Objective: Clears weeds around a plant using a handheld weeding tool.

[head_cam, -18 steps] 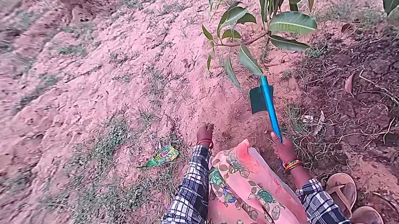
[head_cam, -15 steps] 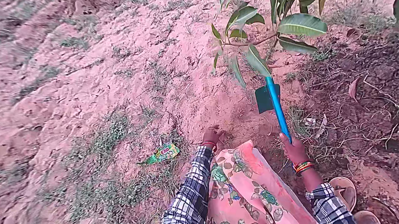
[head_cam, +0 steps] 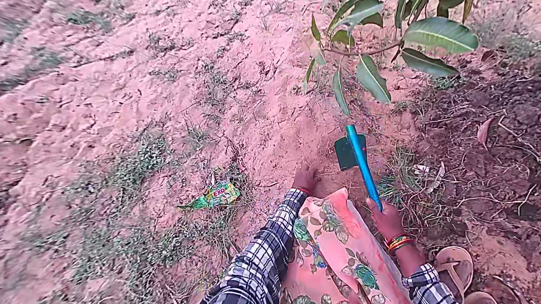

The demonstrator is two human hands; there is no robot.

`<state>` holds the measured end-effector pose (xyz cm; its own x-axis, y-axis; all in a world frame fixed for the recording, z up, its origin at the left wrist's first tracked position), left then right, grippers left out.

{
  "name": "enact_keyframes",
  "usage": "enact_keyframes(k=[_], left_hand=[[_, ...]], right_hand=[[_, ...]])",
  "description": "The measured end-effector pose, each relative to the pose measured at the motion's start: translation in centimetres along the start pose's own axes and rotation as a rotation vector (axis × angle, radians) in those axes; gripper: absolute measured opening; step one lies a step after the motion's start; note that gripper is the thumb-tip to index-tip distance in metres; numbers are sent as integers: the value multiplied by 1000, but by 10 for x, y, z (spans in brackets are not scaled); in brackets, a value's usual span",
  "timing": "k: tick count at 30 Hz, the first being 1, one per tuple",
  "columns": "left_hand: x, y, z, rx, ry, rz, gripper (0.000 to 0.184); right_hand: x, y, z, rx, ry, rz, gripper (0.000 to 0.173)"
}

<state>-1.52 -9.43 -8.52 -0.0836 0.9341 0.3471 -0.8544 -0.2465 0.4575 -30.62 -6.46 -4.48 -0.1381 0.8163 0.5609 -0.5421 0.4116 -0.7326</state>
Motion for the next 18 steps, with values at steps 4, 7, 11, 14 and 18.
enact_keyframes(k=[4,7,11,14,18], left_hand=[[13,2,-9,-37,-95,-10,42],[22,0,-12,3,-80,-52,40],[31,-9,-14,104,3,-6,40],[43,-14,-13,210,59,53,41],[82,-29,4,400,199,254,46]], right_hand=[[12,-45,2,-49,5,135,39],[25,-93,10,-147,11,335,35],[22,-116,-10,-273,-127,351,33],[-2,-74,-46,-60,-303,119,39],[-10,-43,-54,276,-344,-40,55]])
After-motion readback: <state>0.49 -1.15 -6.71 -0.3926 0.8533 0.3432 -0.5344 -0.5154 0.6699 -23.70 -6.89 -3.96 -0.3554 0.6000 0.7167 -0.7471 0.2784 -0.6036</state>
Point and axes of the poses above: each hand's wrist, its own x-axis away from the middle knuckle, its own z-axis out of the back of the hand, y = z × x, the point moved 9 cm from there along -x, towards the middle knuckle, and after that the axes turned 11 degrees about -z, right-handed, at the moved point
